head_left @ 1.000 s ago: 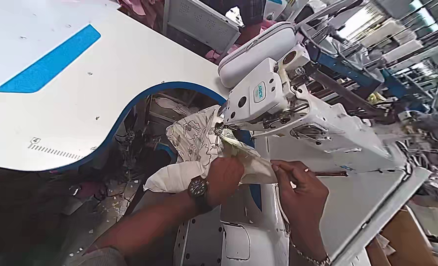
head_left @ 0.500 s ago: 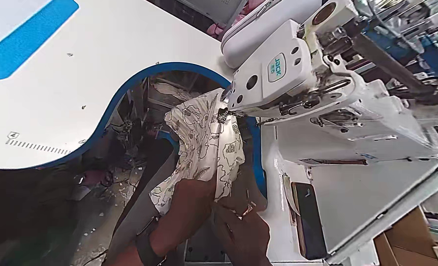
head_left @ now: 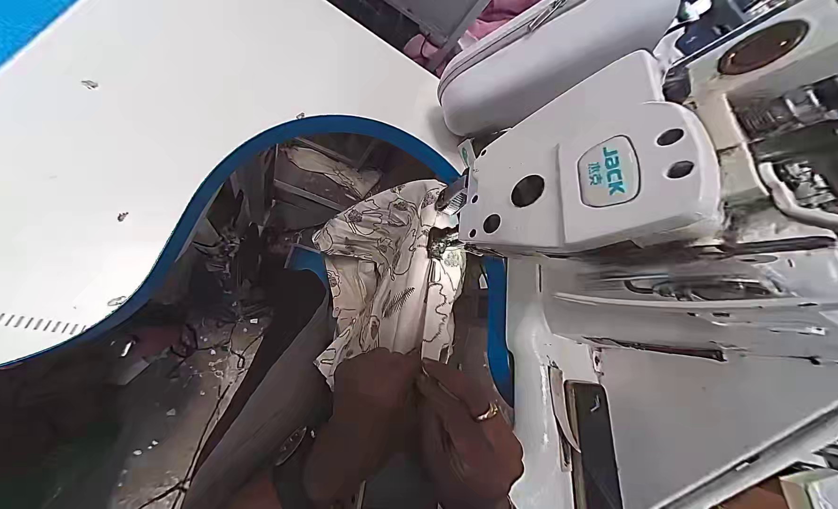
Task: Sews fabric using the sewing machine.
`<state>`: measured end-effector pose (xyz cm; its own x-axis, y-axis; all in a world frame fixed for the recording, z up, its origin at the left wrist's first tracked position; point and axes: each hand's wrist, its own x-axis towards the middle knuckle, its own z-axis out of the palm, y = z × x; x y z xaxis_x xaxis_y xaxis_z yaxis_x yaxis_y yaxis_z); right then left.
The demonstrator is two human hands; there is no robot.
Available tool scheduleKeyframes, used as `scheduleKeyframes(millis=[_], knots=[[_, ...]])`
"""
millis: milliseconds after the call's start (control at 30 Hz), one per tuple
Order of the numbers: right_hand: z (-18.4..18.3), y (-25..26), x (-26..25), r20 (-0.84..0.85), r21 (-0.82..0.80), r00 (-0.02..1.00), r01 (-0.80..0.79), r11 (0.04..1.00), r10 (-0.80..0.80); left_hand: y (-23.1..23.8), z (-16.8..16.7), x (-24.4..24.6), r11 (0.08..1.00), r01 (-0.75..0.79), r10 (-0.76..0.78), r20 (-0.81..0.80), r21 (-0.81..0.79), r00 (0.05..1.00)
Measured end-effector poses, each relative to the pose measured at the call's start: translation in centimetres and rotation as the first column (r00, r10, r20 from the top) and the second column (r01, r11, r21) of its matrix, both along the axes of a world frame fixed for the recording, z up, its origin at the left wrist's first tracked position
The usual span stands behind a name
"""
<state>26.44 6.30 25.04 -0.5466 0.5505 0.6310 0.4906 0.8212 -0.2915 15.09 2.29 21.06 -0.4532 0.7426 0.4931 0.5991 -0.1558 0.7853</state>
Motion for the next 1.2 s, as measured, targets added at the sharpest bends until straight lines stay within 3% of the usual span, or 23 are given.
scheduleKeyframes(millis=[167,333,533,633,733,833,900,933,967,1033,1067,1100,1133,1167,1200], knots=[[0.1,2.4,-1.1,0.018,0.035,0.999,0.038,0.999,-0.039,2.6,0.1,-0.8,0.997,-0.050,0.057,-0.117,0.060,0.991],[-0.2,3.4,-2.6,-0.034,-0.082,0.994,0.097,0.992,-0.100,4.7,0.3,-1.3,0.991,-0.105,0.119,-0.180,0.089,0.976],[-0.8,4.8,-2.9,0.039,-0.057,0.993,0.114,0.992,-0.112,5.7,0.8,-1.8,0.998,-0.065,0.068,-0.222,0.021,0.973],[-1.0,4.1,-2.4,0.064,-0.064,0.997,0.035,0.997,-0.031,2.4,0.1,-4.1,0.993,0.101,-0.100,0.019,-0.054,0.995],[-1.2,2.7,-1.8,0.108,-0.150,0.978,-0.160,0.976,0.177,1.2,-3.6,-5.5,0.953,0.217,-0.177,0.196,-0.211,0.965],[-1.8,2.6,-1.3,0.121,-0.148,0.938,-0.308,0.940,0.326,3.6,-9.2,-1.2,0.744,0.458,-0.363,0.281,-0.487,0.888],[-2.0,2.9,-1.5,0.121,-0.122,0.938,-0.311,0.942,0.325,4.3,-11.7,-0.9,0.613,0.462,-0.469,0.176,-0.641,0.865],[-1.9,3.0,-1.5,0.135,-0.118,0.942,-0.292,0.949,0.307,3.9,-12.1,-2.3,0.649,0.439,-0.550,0.016,-0.621,0.835],[-1.6,3.0,-1.6,0.165,-0.123,0.947,-0.256,0.959,0.275,2.6,-11.1,-4.8,0.751,0.386,-0.551,-0.187,-0.536,0.813],[-0.7,2.9,-2.9,0.293,-0.214,0.929,-0.169,0.962,0.228,-2.5,-5.4,-12.2,0.970,0.156,-0.237,-0.561,-0.188,0.793],[0.0,3.0,-4.1,0.359,-0.299,0.904,-0.124,0.946,0.232,-6.0,-1.3,-15.6,1.000,0.002,0.012,-0.632,0.021,0.774],[0.5,3.4,-5.2,0.393,-0.363,0.884,-0.103,0.926,0.252,-9.9,2.3,-17.9,0.968,-0.167,0.247,-0.615,0.185,0.749],[0.8,3.9,-6.1,0.386,-0.390,0.880,-0.116,0.914,0.276,-13.6,4.4,-18.8,0.897,-0.362,0.442,-0.546,0.254,0.712],[1.0,3.8,-6.9,0.340,-0.382,0.895,-0.149,0.912,0.289,-16.7,4.9,-18.2,0.815,-0.527,0.576,-0.446,0.243,0.685],[1.4,2.7,-7.3,0.280,-0.354,0.918,-0.174,0.919,0.281,-18.8,4.3,-16.0,0.767,-0.629,0.630,-0.335,0.126,0.701]])
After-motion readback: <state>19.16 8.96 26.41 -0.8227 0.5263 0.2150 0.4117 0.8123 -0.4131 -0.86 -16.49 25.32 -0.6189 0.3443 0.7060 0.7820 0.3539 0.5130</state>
